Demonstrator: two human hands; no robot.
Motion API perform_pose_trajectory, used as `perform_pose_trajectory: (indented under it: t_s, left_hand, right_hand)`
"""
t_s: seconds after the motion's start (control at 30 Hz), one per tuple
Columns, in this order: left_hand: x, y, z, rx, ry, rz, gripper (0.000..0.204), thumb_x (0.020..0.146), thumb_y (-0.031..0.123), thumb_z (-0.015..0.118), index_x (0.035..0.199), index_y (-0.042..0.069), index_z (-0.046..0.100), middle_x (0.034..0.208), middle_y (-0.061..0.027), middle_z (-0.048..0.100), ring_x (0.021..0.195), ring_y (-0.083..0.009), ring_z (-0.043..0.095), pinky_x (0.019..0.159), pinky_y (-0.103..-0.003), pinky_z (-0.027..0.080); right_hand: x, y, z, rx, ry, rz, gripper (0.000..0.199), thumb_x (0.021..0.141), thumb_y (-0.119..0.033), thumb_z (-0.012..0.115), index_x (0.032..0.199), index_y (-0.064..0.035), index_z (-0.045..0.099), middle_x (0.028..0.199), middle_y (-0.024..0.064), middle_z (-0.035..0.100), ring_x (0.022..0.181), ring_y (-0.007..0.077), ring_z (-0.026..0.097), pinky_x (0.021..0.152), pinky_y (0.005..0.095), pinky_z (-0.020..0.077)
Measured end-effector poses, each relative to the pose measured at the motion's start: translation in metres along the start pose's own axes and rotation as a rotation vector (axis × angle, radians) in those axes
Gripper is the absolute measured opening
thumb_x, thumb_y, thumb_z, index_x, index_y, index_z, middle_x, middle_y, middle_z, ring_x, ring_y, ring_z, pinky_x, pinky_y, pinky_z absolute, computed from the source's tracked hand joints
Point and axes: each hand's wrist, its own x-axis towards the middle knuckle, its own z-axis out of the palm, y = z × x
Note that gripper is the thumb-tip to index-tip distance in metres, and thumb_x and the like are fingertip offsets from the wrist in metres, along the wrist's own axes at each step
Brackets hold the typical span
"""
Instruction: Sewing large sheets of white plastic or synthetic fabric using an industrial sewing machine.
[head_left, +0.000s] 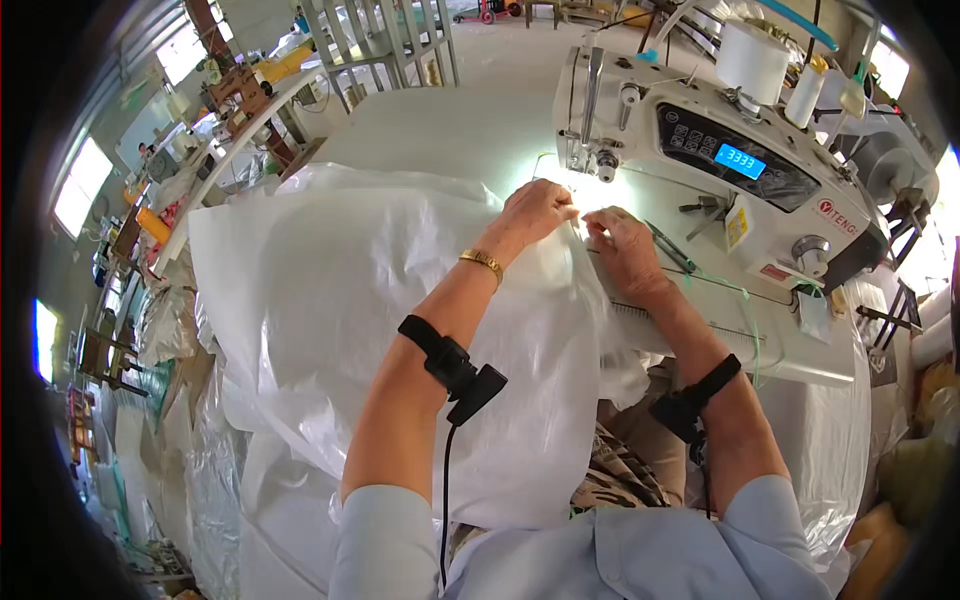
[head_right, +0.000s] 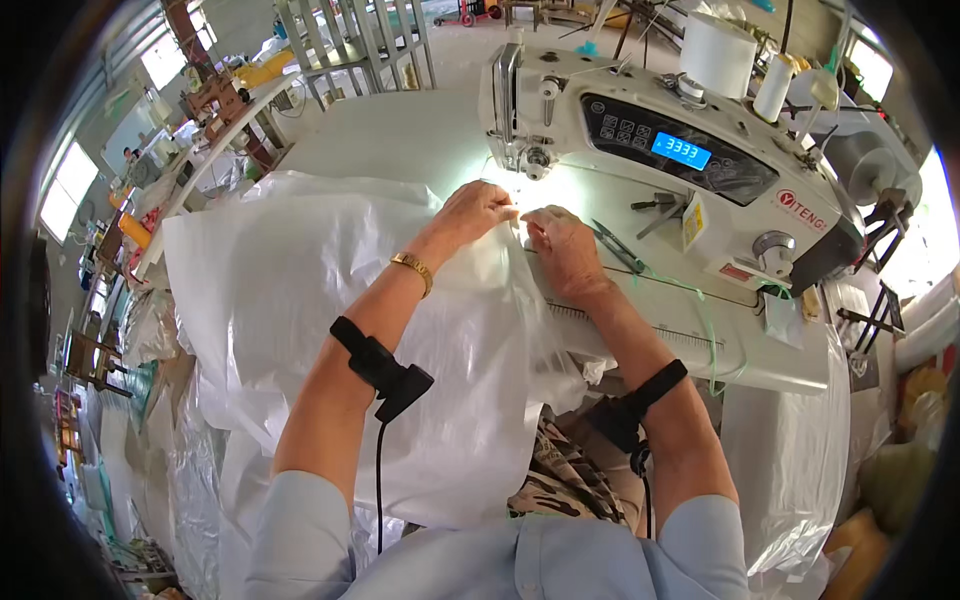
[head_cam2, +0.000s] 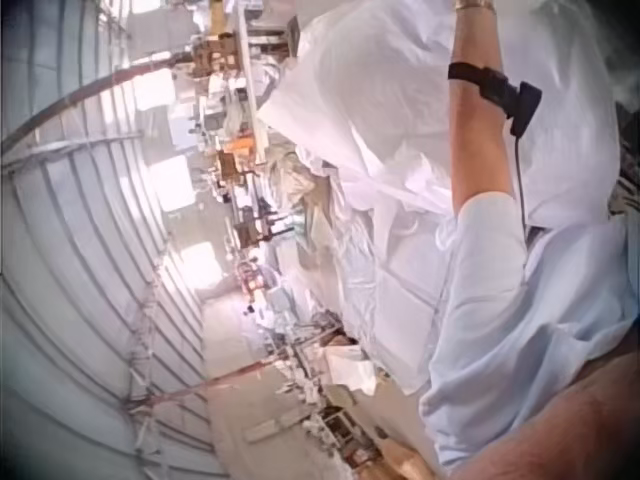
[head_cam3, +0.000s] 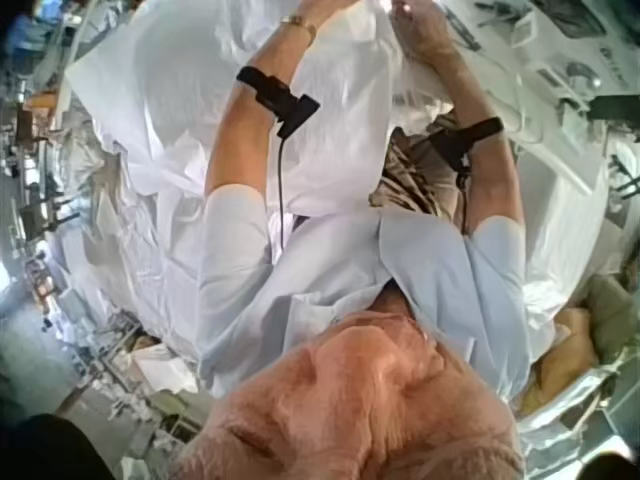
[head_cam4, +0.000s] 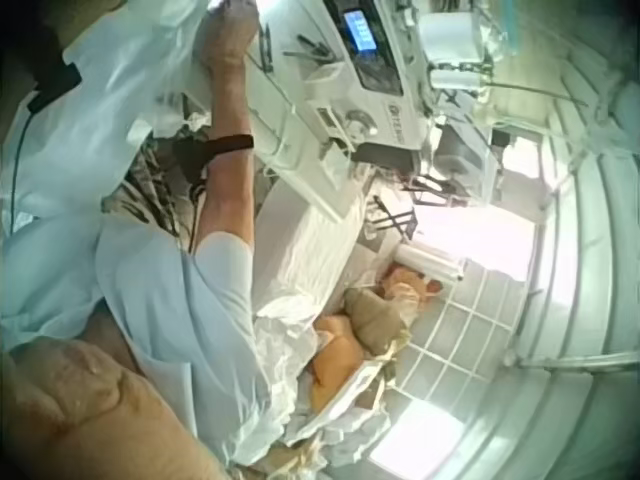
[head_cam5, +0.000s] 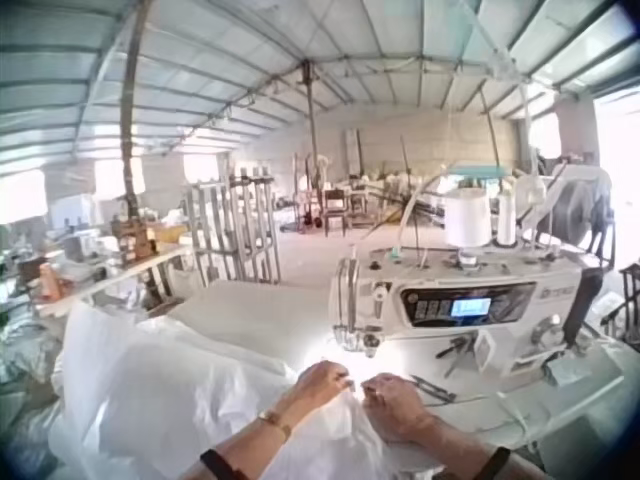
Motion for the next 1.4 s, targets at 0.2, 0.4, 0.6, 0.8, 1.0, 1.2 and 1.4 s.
perform_pose_trajectory:
  t_s: [0.2,0.4,0.6,0.8,1.0,1.2,1.4]
  left_hand:
    - [0.001,-0.005,0.014,-0.054,0.097,-0.045,0.024,0.072,0.023,0.076,0.086,0.004,0.071,0.087,-0.0158,0.070,0.085,-0.0340,0.066,0.077,-0.040,0.051]
    - [-0.019,0.007,0.008,0.211,0.280,0.047,0.023,0.077,0.027,0.075,0.085,0.006,0.071,0.091,-0.0093,0.067,0.090,-0.0289,0.062,0.082,-0.041,0.048]
    - [-0.084,0.036,0.009,0.102,0.159,0.263,0.048,0.083,0.030,0.070,0.122,0.005,0.057,0.115,-0.0128,0.061,0.110,-0.0297,0.056,0.096,-0.041,0.043]
    - [-0.077,0.010,0.012,0.077,0.097,0.255,0.051,0.085,0.032,0.065,0.126,0.003,0.055,0.123,-0.0156,0.058,0.116,-0.0327,0.055,0.100,-0.042,0.043]
    - [-0.069,0.010,0.012,0.087,0.076,0.189,0.046,0.083,0.029,0.061,0.122,0.004,0.058,0.127,-0.0156,0.057,0.117,-0.0314,0.055,0.101,-0.040,0.043]
    - [-0.060,0.011,0.010,0.124,0.032,0.148,0.045,0.083,0.029,0.055,0.120,0.003,0.060,0.121,-0.0166,0.058,0.113,-0.0319,0.056,0.098,-0.041,0.045]
    - [-0.048,0.009,0.011,0.182,-0.004,0.111,0.045,0.084,0.030,0.055,0.118,0.002,0.060,0.116,-0.0185,0.058,0.107,-0.0337,0.058,0.094,-0.043,0.046]
  right_hand:
    - [0.007,0.003,-0.002,-0.298,0.024,-0.354,0.019,0.087,-0.014,0.059,0.100,-0.0064,0.071,0.099,0.0111,0.065,0.098,0.0287,0.060,0.087,0.0407,0.0465]
    - [0.011,0.000,0.003,-0.426,-0.064,-0.375,0.024,0.092,-0.021,0.054,0.108,-0.0084,0.068,0.107,0.0096,0.065,0.104,0.0276,0.058,0.089,0.0407,0.0449]
    - [0.005,0.008,0.015,-0.578,0.100,-0.355,0.021,0.092,-0.020,0.053,0.104,-0.0069,0.064,0.109,0.0085,0.063,0.106,0.0260,0.057,0.089,0.0409,0.0447]
    - [0.008,-0.011,0.010,-0.552,-0.039,-0.239,0.020,0.092,-0.020,0.052,0.099,-0.0061,0.066,0.102,0.0087,0.064,0.104,0.0260,0.058,0.087,0.0422,0.0444]
    - [0.008,-0.004,0.014,-0.496,0.069,-0.271,0.023,0.093,-0.022,0.052,0.094,-0.0050,0.068,0.105,0.0141,0.064,0.105,0.0291,0.057,0.089,0.0436,0.0426]
    - [0.012,-0.005,0.014,-0.498,0.028,-0.223,0.026,0.093,-0.022,0.052,0.092,-0.0025,0.068,0.108,0.0180,0.063,0.107,0.0296,0.057,0.092,0.0441,0.0415]
    - [0.023,0.009,0.014,-0.552,-0.016,-0.194,0.029,0.090,-0.023,0.055,0.103,-0.0014,0.070,0.104,0.0187,0.067,0.101,0.0327,0.059,0.094,0.0443,0.0426]
